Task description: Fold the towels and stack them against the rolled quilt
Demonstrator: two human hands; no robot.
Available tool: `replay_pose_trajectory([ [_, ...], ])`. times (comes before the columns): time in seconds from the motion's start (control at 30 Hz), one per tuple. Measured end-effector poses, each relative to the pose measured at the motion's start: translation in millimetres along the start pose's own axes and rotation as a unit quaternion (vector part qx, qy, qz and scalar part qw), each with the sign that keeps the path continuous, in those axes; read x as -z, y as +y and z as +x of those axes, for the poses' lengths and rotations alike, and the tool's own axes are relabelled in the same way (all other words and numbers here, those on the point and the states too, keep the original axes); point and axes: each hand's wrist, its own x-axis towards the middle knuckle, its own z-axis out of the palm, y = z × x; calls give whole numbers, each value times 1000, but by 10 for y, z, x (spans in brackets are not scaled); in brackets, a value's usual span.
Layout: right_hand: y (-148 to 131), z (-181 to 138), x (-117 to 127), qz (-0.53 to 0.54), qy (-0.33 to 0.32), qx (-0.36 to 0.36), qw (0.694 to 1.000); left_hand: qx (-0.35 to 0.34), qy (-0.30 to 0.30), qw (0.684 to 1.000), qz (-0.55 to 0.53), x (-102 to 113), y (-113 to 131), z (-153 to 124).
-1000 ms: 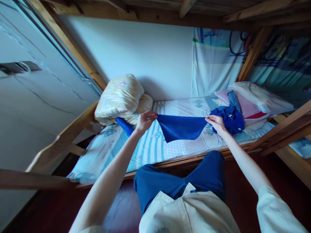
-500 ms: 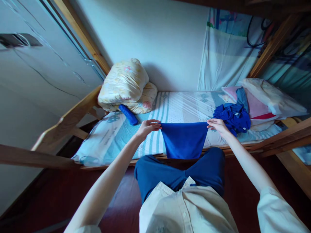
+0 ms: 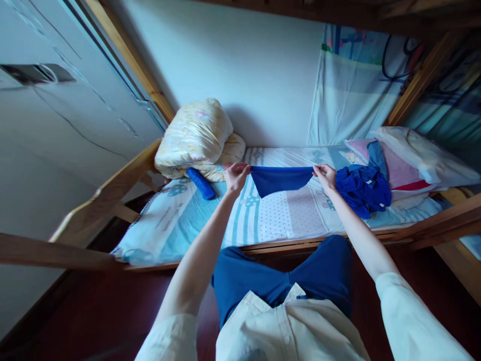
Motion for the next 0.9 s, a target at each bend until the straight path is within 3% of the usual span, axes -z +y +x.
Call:
replay_pose_trajectory([
  [0.1, 190, -137, 71, -26, -17, 16, 999, -15, 7, 999, 42, 47, -230, -202],
  [0.23, 678, -528, 196, -84, -46, -27, 995, 41, -14, 993, 112, 122, -760, -705],
  [0.33, 1150, -963, 296, -130, -61, -97, 985, 117, -51, 975, 184, 157, -1237, -1156],
  [0.43, 1577, -1442, 396, -194, -83, -225, 951, 222, -112, 932, 263, 170, -1669, -1593],
  [0.57, 1882, -1930, 526, -226, -114, -343, 905, 314, -161, 887, 296, 193, -2040, -2019],
  [0.7, 1908, -2045, 647, -213, -147, -386, 886, 343, -183, 878, 279, 253, -2194, -2137],
  [0.9, 1845, -1775, 765, -150, -197, -457, 854, 362, -233, 875, 222, 299, -2274, -1959],
])
